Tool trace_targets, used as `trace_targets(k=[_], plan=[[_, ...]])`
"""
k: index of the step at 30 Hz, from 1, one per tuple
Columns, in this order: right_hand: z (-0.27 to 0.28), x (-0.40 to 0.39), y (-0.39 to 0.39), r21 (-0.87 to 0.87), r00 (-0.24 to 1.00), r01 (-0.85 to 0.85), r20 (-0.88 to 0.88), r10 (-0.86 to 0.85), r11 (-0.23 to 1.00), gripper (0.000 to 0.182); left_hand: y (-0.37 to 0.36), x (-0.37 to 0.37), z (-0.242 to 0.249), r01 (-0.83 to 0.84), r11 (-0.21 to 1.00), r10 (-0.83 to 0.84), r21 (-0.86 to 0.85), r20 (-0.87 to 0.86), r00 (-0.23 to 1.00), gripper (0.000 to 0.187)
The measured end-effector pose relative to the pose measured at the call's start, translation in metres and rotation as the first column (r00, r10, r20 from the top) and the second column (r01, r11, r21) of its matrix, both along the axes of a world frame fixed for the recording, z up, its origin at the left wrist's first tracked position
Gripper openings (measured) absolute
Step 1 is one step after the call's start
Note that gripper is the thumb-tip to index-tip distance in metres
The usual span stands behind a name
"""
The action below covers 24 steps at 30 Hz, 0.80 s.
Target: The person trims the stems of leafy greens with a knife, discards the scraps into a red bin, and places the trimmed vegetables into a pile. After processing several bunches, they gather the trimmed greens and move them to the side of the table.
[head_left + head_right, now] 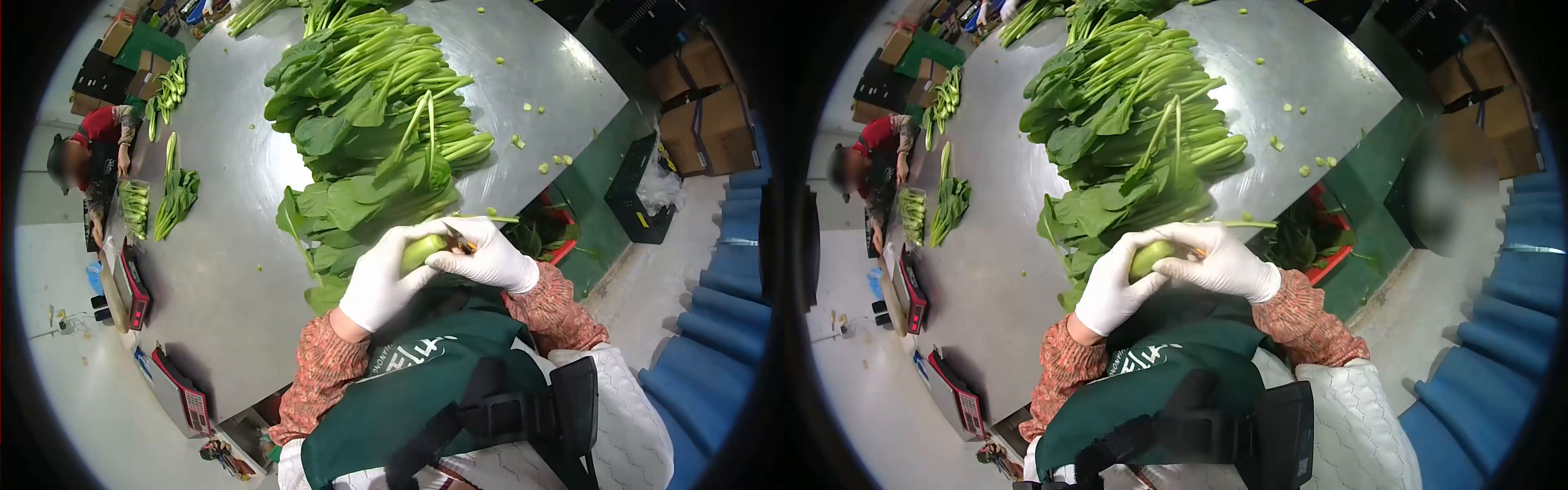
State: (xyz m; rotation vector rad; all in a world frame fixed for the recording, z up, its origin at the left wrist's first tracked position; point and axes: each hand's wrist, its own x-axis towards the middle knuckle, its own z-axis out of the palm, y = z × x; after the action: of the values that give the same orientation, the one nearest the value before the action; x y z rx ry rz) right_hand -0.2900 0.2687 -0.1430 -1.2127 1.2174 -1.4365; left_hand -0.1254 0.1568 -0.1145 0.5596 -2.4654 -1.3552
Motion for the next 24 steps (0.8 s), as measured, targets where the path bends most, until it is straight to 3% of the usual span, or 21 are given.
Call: trace_targets(k=[3, 4, 6, 7, 10, 11, 14, 18, 20, 22, 24], plan=[[0.008, 0.001, 0.007, 0.126, 0.998, -0.010, -0.054, 0.017, 0.992, 0.033, -0.006, 0.010, 0.002, 0.047, 0.996, -0.056, 0.079, 0.115, 0.992, 0.042], [0.012, 0.001, 0.007, 0.162, 0.981, 0.028, -0.196, 0.004, 0.986, 0.033, -0.008, 0.014, 0.001, 0.049, 0.991, -0.063, 0.121, 0.115, 0.991, 0.042], [0.009, 0.008, 0.004, 0.026, 0.944, 0.107, -0.316, -0.094, 0.994, 0.028, -0.010, 0.017, 0.000, 0.059, 0.977, -0.083, 0.206, 0.112, 0.990, 0.040], [0.006, 0.009, 0.005, 0.038, 0.937, 0.091, -0.341, -0.073, 0.995, 0.027, -0.009, 0.015, 0.013, 0.016, 0.977, -0.058, 0.212, 0.191, 0.980, 0.037], [0.004, 0.012, 0.005, 0.073, 0.923, 0.072, -0.382, -0.038, 0.995, 0.025, -0.013, 0.026, -0.011, 0.057, 0.984, -0.078, 0.169, 0.121, 0.990, 0.035], [0.006, 0.011, 0.006, 0.067, 0.915, 0.058, -0.403, -0.026, 0.996, 0.025, -0.014, 0.027, -0.013, 0.060, 0.972, -0.091, 0.228, 0.126, 0.988, 0.033], [0.007, 0.011, 0.005, 0.080, 0.925, 0.010, -0.379, 0.021, 0.997, 0.023, -0.021, 0.032, -0.004, 0.118, 0.977, -0.157, 0.176, 0.225, 0.962, 0.035], [0.003, 0.007, 0.005, 0.134, 0.911, -0.063, -0.398, 0.112, 0.989, 0.019, -0.025, 0.037, 0.006, 0.132, 0.984, -0.103, -0.123, 0.215, 0.971, 0.030], [-0.006, -0.006, 0.008, 0.079, 0.969, -0.018, -0.242, 0.037, 0.997, 0.013, -0.039, 0.055, 0.002, -0.039, 0.963, 0.094, -0.268, 0.196, 0.976, 0.028], [-0.007, -0.034, 0.013, 0.302, 0.948, 0.087, -0.318, 0.014, 0.949, 0.017, -0.060, 0.082, 0.003, -0.233, 0.919, 0.285, -0.316, 0.127, 0.950, 0.025], [-0.019, -0.071, 0.010, 0.489, 0.709, 0.135, -0.655, 0.261, 0.862, 0.036, -0.066, 0.097, 0.015, -0.392, 0.908, 0.412, -0.149, 0.138, 0.901, 0.021]])
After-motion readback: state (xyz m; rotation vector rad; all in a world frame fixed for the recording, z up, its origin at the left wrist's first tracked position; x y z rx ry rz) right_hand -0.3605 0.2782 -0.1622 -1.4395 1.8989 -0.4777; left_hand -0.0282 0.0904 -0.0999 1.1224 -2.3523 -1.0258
